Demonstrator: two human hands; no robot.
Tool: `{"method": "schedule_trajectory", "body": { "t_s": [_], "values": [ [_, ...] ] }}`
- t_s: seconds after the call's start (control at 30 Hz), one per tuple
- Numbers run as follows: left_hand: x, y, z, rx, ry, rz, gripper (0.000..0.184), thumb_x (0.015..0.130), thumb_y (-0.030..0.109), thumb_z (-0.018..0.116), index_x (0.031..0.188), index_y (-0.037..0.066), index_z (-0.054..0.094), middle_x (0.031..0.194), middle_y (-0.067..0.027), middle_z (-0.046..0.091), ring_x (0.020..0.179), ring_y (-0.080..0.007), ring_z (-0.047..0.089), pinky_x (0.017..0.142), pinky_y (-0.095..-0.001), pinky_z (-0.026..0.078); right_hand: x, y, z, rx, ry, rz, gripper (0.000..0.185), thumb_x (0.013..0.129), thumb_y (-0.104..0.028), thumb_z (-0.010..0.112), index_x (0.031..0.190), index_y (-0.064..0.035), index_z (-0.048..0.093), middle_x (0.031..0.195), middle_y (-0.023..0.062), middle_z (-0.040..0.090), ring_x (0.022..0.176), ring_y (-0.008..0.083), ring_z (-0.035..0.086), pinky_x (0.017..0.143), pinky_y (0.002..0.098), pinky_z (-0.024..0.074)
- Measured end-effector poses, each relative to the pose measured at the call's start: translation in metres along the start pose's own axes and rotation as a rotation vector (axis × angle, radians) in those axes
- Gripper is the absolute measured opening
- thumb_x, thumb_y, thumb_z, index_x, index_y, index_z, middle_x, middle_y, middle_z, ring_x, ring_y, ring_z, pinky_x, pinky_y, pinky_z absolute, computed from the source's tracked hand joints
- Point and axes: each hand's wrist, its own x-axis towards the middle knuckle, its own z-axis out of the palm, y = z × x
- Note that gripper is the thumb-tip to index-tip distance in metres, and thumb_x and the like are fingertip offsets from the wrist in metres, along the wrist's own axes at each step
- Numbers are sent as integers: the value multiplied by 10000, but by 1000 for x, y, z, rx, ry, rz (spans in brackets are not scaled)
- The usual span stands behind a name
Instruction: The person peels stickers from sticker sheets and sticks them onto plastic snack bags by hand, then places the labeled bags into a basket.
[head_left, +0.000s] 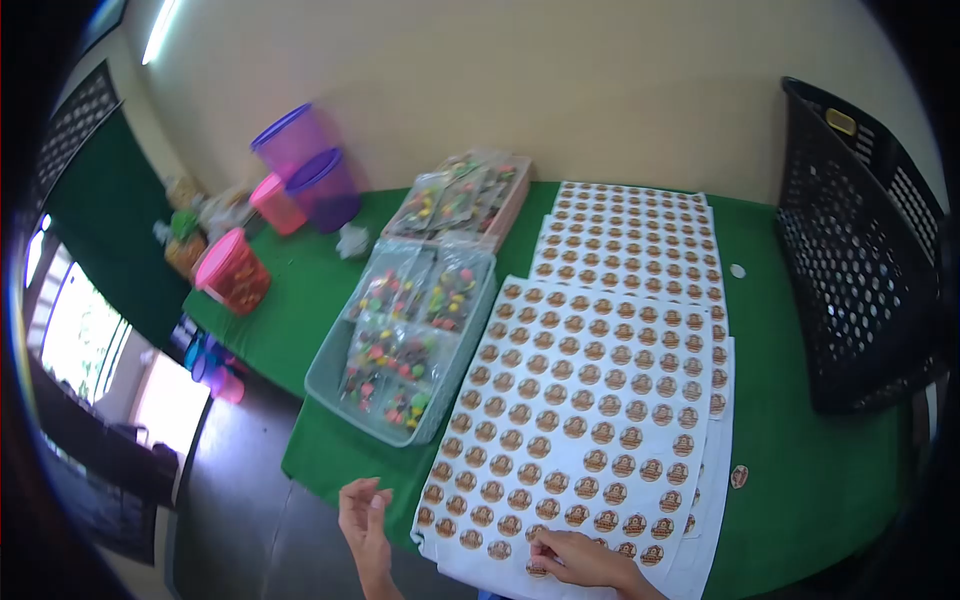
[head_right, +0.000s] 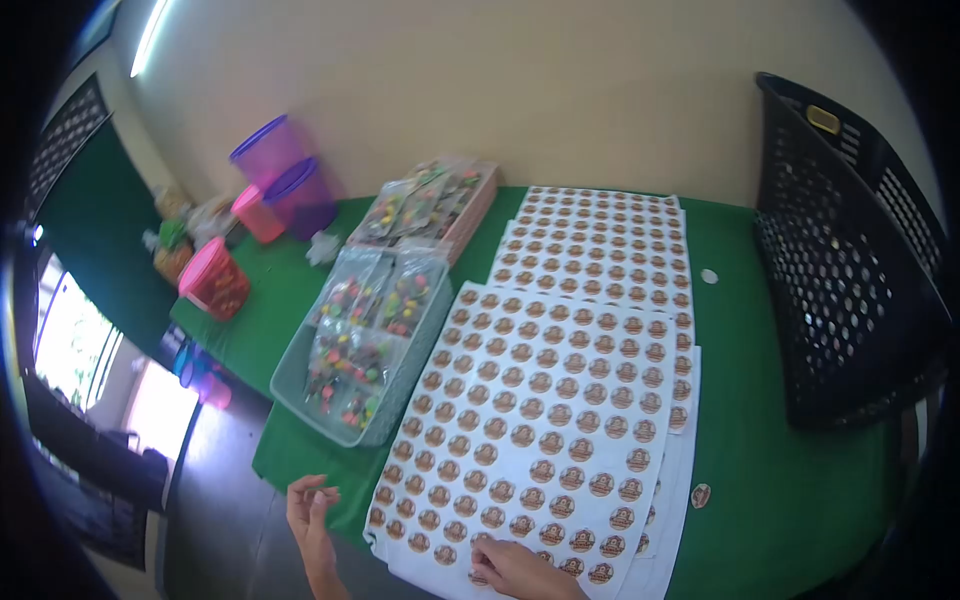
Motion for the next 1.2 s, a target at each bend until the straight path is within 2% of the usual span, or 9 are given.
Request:
{"method": "schedule_trajectory", "body": {
  "t_s": [0.17,0.27,0.37,0.53,0.63,0.8,1.07,1.17,1.2],
  "values": [
    [77,9,10,195,-206,166,234,750,87,558,952,-9,489,942,-93,492,855,-179,502,733,-290,417,-1,0,5,116,116,34,210,849,-193,478,1005,-53,474,892,144,586,842,244,584,695,329,450],
    [121,15,10,607,-506,538,309,719,67,547,1012,-8,488,946,-142,493,859,-256,494,735,-311,409,-2,-12,6,42,233,68,215,834,-171,490,985,-19,478,879,147,582,811,240,581,680,324,452],
    [160,18,22,601,-608,527,346,728,55,527,1066,5,468,987,-148,484,876,-251,495,748,-306,404,-8,-24,12,34,351,71,200,829,-162,495,946,0,497,858,142,577,788,239,577,669,328,450],
    [222,0,35,963,-871,634,749,653,119,609,1285,9,223,1254,-197,317,1183,-347,281,997,-431,186,-12,-24,28,22,770,-71,125,804,-120,522,865,-12,535,818,131,545,738,275,543,634,347,427],
    [230,-4,44,1164,-984,690,827,599,146,659,1284,6,218,1253,-187,325,1181,-340,289,995,-480,163,-9,-22,39,-123,1004,-118,61,785,-64,528,821,-15,536,790,127,534,704,278,510,618,347,407],
    [242,-10,56,1100,-972,640,668,491,183,728,1082,5,474,987,-130,438,991,-291,398,998,-483,169,10,-4,68,3,1289,-25,72,769,-46,563,816,-6,525,730,105,515,638,214,498,589,296,406],
    [246,1,53,1094,-803,879,659,458,179,739,1037,22,466,982,-115,494,1038,-298,398,993,-508,138,15,-3,76,67,1429,-1,82,762,-41,579,819,-10,529,724,96,525,643,184,513,590,285,423],
    [249,6,33,981,-497,910,590,563,190,726,1046,10,438,945,-106,517,992,-251,455,944,-472,255,11,-1,77,110,1394,18,148,755,-65,605,872,-5,538,782,99,546,675,170,527,605,287,432],
    [246,11,32,563,-368,674,508,648,215,684,1037,8,433,835,-70,508,816,-194,485,795,-385,351,7,-4,74,115,1404,11,148,755,-65,605,872,-5,538,782,99,546,675,170,527,605,287,432]
  ]
}}
